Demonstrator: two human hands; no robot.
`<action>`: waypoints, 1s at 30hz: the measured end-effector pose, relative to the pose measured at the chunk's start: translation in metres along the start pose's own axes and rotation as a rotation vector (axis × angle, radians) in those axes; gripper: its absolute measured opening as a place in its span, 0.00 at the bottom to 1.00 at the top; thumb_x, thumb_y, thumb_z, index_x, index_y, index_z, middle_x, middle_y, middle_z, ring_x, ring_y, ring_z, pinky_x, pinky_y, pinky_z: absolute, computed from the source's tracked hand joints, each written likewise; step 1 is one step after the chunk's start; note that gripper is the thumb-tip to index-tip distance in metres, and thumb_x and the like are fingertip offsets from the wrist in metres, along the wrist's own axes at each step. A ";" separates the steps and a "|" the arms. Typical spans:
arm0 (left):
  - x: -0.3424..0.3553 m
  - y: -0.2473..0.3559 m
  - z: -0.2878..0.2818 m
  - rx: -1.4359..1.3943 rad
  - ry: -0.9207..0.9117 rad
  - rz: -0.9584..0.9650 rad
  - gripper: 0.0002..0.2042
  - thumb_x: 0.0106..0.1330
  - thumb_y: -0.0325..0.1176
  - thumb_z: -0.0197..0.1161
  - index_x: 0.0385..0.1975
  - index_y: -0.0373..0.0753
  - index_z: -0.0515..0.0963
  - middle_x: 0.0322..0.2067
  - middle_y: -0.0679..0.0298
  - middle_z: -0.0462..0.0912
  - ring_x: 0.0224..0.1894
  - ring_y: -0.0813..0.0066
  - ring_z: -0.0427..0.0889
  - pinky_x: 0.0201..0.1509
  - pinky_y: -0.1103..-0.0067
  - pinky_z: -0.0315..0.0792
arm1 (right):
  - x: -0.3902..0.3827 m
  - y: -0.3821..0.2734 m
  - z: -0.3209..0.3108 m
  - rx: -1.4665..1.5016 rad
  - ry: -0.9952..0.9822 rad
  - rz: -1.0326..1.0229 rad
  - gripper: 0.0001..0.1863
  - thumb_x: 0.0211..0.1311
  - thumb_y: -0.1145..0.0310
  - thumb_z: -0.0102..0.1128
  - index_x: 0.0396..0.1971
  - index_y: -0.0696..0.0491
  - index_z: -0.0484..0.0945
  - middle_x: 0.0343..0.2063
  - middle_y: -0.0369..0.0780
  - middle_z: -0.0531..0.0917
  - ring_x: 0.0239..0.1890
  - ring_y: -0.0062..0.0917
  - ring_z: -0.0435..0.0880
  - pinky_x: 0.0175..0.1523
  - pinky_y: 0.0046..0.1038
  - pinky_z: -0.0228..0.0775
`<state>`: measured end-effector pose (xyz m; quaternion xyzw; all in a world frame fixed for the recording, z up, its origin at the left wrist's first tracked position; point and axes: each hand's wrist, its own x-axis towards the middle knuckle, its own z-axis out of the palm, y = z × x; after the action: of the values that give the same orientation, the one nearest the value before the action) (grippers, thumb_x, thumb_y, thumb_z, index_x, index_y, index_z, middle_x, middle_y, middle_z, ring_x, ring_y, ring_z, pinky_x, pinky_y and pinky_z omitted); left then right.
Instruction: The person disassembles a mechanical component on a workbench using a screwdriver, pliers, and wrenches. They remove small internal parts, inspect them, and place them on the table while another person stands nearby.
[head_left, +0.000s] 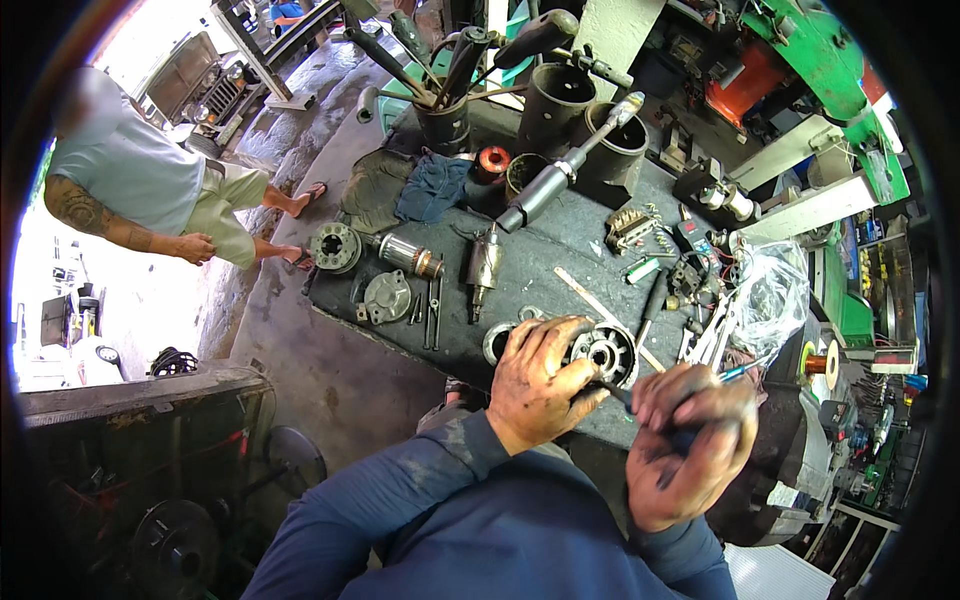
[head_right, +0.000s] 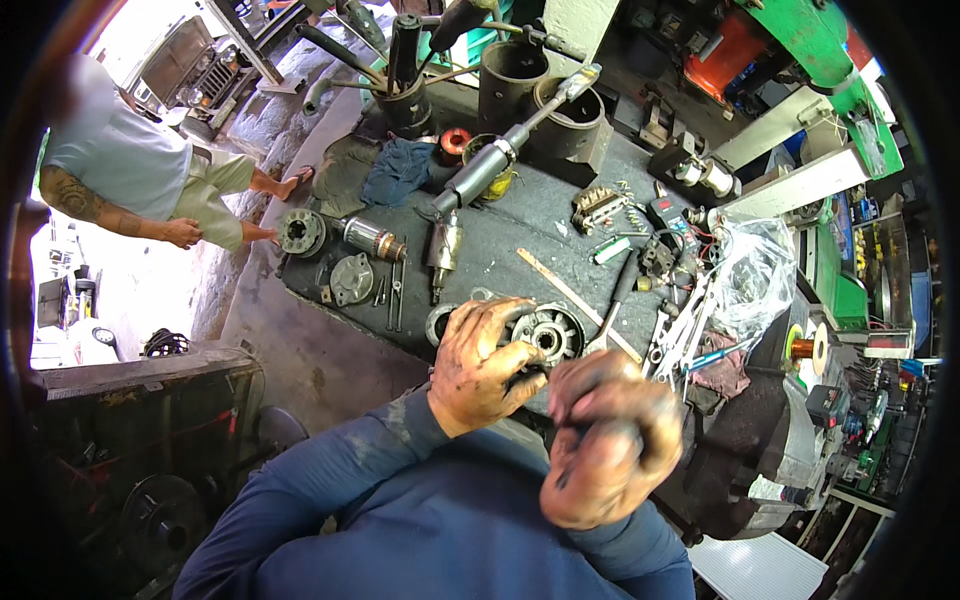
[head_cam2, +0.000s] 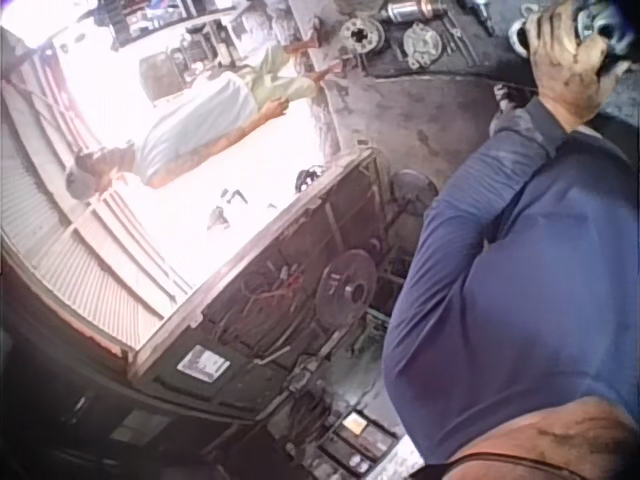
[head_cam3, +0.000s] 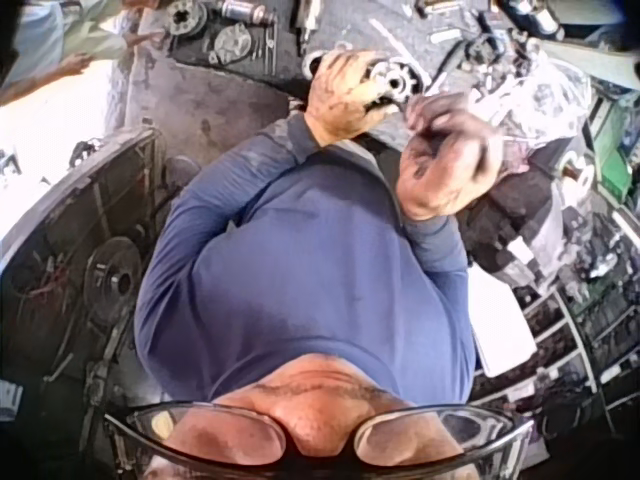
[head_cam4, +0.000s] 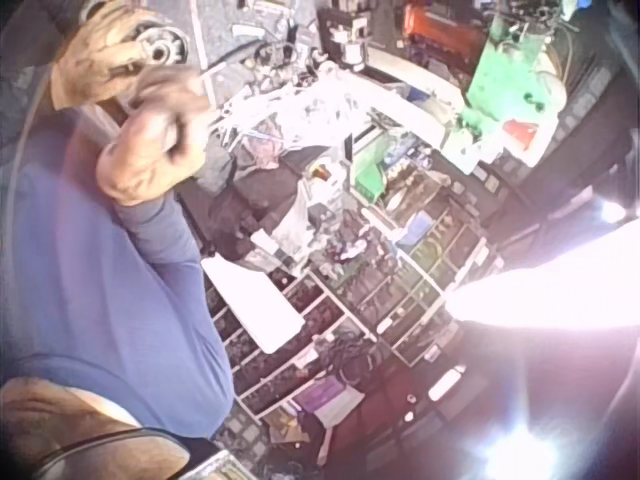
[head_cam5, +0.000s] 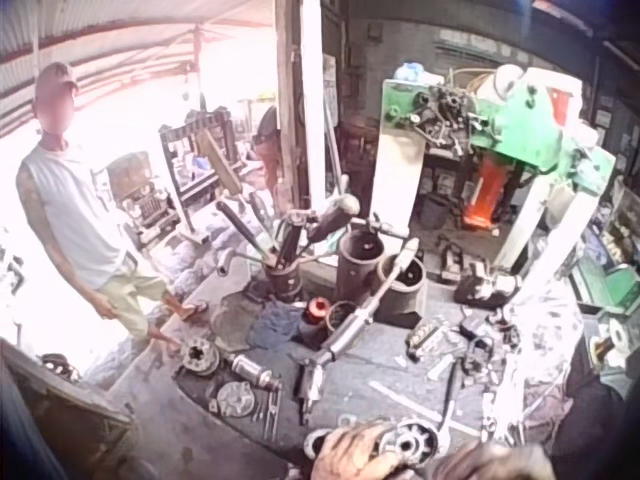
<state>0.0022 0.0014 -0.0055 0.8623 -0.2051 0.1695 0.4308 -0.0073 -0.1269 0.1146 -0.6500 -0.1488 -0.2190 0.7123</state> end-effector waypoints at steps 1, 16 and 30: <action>-0.001 0.001 0.000 0.015 -0.013 -0.003 0.17 0.53 0.44 0.82 0.36 0.44 0.83 0.62 0.53 0.80 0.65 0.51 0.79 0.71 0.51 0.66 | 0.000 -0.001 0.001 -0.017 -0.035 -0.045 0.24 0.83 0.50 0.54 0.36 0.58 0.70 0.22 0.43 0.75 0.21 0.25 0.71 0.30 0.32 0.71; 0.002 0.012 -0.001 -0.062 -0.033 -0.080 0.18 0.44 0.38 0.85 0.33 0.47 0.84 0.63 0.57 0.82 0.66 0.51 0.80 0.62 0.55 0.72 | -0.007 -0.003 -0.015 0.115 -0.067 0.089 0.21 0.81 0.48 0.54 0.42 0.53 0.70 0.22 0.39 0.71 0.23 0.27 0.69 0.31 0.35 0.66; 0.003 0.007 -0.005 -0.083 -0.051 -0.058 0.14 0.52 0.40 0.79 0.34 0.44 0.83 0.64 0.52 0.80 0.64 0.52 0.80 0.63 0.56 0.72 | 0.058 0.023 -0.021 0.451 -0.828 -0.013 0.19 0.56 0.58 0.76 0.24 0.58 0.79 0.19 0.43 0.79 0.18 0.35 0.78 0.26 0.38 0.74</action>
<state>0.0008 0.0007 0.0036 0.8532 -0.1976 0.1264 0.4658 0.0528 -0.1533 0.1217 -0.5105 -0.4686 0.0921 0.7151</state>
